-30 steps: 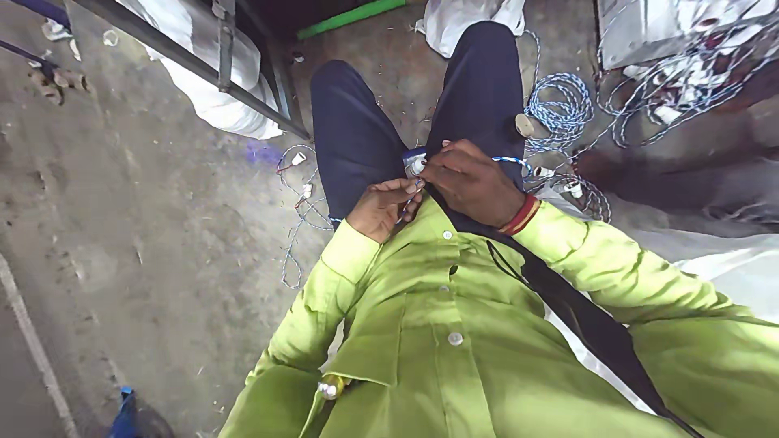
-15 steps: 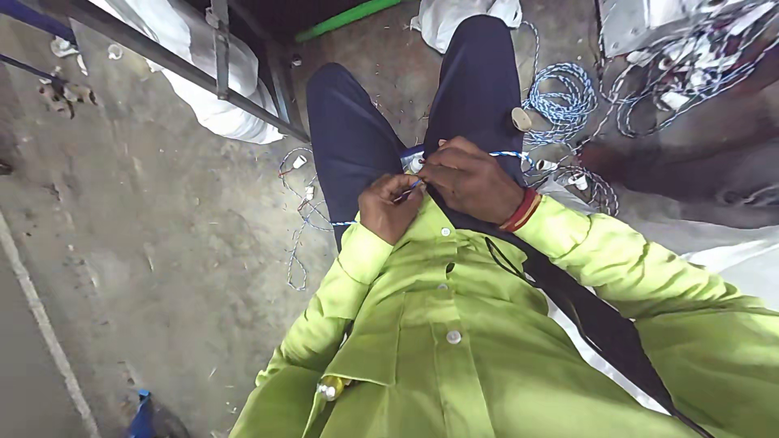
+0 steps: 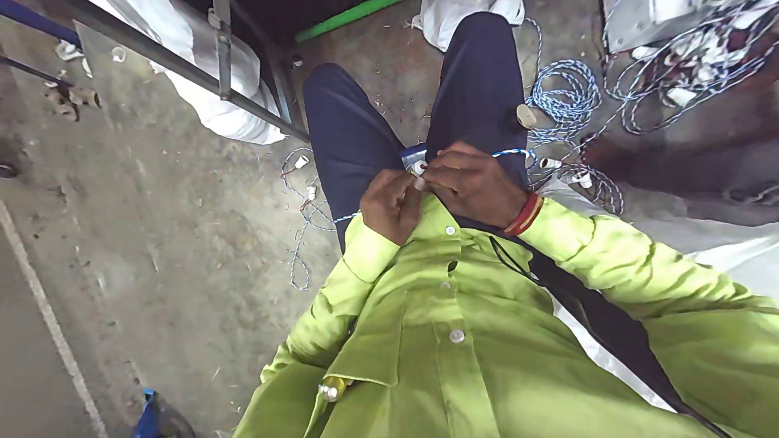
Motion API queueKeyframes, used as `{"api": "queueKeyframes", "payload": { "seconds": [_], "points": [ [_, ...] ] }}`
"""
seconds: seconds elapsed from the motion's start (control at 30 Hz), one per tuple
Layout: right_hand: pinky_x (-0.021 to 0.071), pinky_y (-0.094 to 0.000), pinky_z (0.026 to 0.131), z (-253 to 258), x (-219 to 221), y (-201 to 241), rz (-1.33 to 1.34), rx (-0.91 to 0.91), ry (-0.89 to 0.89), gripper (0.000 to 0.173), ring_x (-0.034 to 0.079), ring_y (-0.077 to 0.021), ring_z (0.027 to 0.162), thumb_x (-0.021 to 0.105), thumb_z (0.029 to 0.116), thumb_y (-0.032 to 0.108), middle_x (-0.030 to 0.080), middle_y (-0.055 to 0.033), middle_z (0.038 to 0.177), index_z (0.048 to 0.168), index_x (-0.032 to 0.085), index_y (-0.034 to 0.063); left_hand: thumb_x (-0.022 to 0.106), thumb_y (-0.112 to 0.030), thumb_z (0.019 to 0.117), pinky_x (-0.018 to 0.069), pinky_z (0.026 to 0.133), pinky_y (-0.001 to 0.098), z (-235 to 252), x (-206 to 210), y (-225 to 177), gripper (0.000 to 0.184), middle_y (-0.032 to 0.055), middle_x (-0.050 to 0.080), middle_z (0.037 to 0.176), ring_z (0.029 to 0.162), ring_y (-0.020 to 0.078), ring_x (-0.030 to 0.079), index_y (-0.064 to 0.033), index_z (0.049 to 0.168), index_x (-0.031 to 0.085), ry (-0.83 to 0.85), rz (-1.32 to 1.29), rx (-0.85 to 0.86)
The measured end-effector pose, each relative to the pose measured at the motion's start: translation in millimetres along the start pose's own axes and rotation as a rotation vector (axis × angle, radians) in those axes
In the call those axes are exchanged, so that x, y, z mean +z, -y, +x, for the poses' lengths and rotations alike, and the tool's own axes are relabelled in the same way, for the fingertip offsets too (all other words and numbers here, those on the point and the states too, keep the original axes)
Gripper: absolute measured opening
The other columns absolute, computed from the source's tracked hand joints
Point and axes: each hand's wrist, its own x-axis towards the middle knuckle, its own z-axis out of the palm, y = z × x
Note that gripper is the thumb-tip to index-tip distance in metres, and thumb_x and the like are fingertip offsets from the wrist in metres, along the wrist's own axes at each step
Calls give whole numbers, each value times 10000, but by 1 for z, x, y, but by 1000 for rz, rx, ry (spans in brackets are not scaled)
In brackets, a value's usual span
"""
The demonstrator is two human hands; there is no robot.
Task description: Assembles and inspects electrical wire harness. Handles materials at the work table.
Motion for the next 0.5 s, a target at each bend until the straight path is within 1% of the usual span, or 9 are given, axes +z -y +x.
{"api": "queueKeyframes", "payload": {
  "seconds": [0.07,0.1,0.13,0.2,0.27,0.33,0.37,0.43,0.5],
  "points": [
    [560,-377,911,-2,3,2,-30,-3,-29,178,699,-289,942,627,976,111,741,-127,919,977,784,27,653,-83,956,581,749,256,2,0,0,155,73,728,897,819,88,681,13,904,763,-4,-240,-241],
    [564,-370,891,-2,4,3,-49,-13,-38,177,696,-293,939,629,974,107,740,-132,923,986,785,25,660,-60,945,556,665,217,5,-1,-3,128,20,719,819,714,35,649,-1,886,757,-19,-357,-407],
    [564,-368,865,-2,6,5,-67,-26,-50,179,690,-300,930,630,971,99,738,-139,922,997,787,19,653,-34,936,462,534,175,9,-1,-8,121,-27,678,706,570,-8,554,-17,861,746,-38,-467,-589],
    [564,-369,836,-2,7,7,-116,-55,-59,174,686,-312,919,631,965,87,736,-149,921,1000,783,11,617,7,945,367,408,158,19,-5,-14,155,-23,625,616,446,-5,455,-17,828,715,-38,-658,-883],
    [571,-369,828,-2,7,7,-128,-51,-46,162,691,-310,916,637,963,87,734,-145,914,983,780,14,621,-21,966,351,392,168,22,-8,-13,152,0,627,626,434,12,442,-8,839,704,-1,-716,-1004],
    [576,-361,823,0,9,5,-83,11,-44,161,701,-291,907,655,948,103,745,-131,899,960,797,28,617,-120,1012,367,401,170,17,-7,-10,174,-6,636,666,448,13,452,-16,905,706,23,-681,-957],
    [573,-354,815,1,9,5,-55,44,-43,163,703,-279,899,657,943,110,750,-124,897,953,803,36,585,-155,1037,390,409,176,13,-5,-8,209,-8,646,686,459,17,472,-14,952,713,7,-654,-874],
    [571,-345,808,3,6,5,-8,110,-28,168,711,-258,889,659,938,123,760,-116,906,945,808,46,465,-190,1088,429,436,200,8,-3,-5,299,-3,670,738,495,31,511,-3,1104,698,-32,-590,-697],
    [577,-353,824,4,2,4,35,177,-2,169,721,-246,898,660,926,134,769,-110,927,933,810,56,444,-146,1091,502,503,234,5,-6,-4,301,33,690,830,579,65,585,38,1272,598,-23,-491,-485]
  ]
}}
